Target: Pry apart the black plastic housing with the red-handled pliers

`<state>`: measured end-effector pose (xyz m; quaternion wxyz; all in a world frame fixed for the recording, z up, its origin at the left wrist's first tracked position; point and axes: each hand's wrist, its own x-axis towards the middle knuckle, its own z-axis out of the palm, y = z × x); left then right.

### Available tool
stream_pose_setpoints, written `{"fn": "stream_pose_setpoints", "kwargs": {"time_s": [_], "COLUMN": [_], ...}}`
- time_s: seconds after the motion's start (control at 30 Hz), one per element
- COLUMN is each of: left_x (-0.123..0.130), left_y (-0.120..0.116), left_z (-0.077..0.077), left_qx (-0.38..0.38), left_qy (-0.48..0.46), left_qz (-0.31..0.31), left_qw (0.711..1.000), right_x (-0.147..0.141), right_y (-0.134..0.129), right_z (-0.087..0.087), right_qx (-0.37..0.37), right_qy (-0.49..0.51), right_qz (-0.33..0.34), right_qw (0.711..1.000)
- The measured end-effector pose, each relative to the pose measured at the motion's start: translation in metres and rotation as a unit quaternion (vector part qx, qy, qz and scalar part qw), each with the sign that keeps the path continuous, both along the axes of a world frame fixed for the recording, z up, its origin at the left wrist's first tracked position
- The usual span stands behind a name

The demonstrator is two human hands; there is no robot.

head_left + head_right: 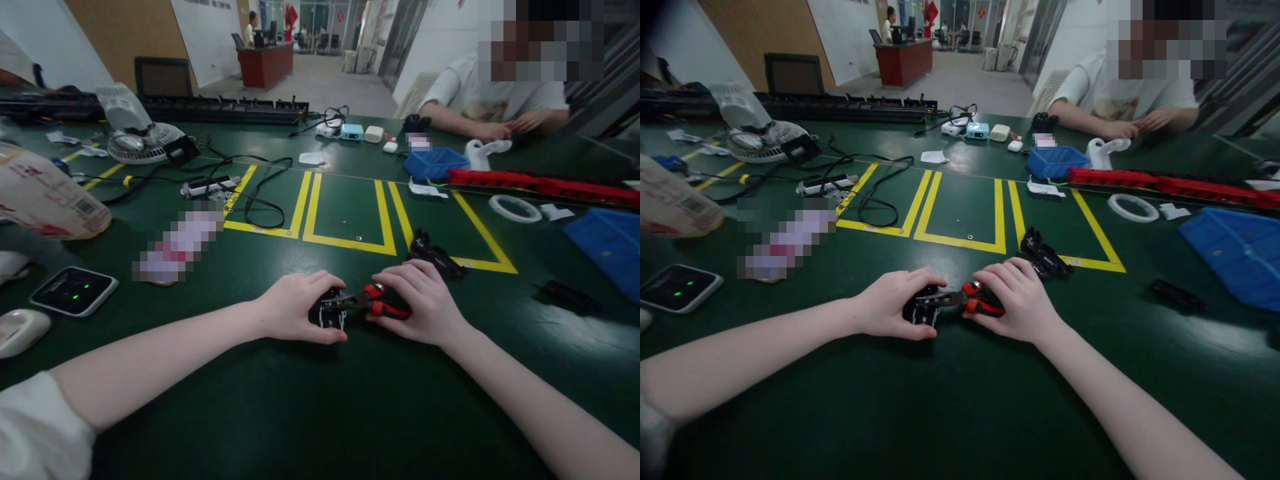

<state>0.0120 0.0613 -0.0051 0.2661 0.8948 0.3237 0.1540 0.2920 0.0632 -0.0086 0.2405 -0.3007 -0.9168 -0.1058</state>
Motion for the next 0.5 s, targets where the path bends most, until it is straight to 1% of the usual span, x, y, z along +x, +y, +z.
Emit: {"fn": "stream_pose_setpoints", "kwargs": {"time_s": [0.17, 0.27, 0.37, 0.5], "left_x": [0.0005, 0.0007, 0.0009, 0.0015], "left_y": [-0.0007, 0.0008, 0.0043, 0.0083], "left_z": [0.0059, 0.0092, 0.0095, 0.0068], "left_qx": [-0.047, -0.074, -0.071, -0.062], "left_qy": [-0.024, -0.023, -0.030, -0.038], "left_qz": [0.025, 0.035, 0.028, 0.024], "left_qw": [0.998, 0.996, 0.997, 0.997], "right_x": [0.0041, 0.0062, 0.0064, 0.0056], "right_y": [0.0028, 0.0050, 0.0064, 0.0066], "right_z": [-0.0051, -0.0067, -0.0047, -0.0027], "right_qx": [-0.038, -0.059, -0.070, -0.064], "right_qy": [0.051, 0.079, 0.079, 0.058], "right_qz": [-0.015, -0.030, -0.033, -0.021], "right_qw": [0.998, 0.995, 0.994, 0.996]}}
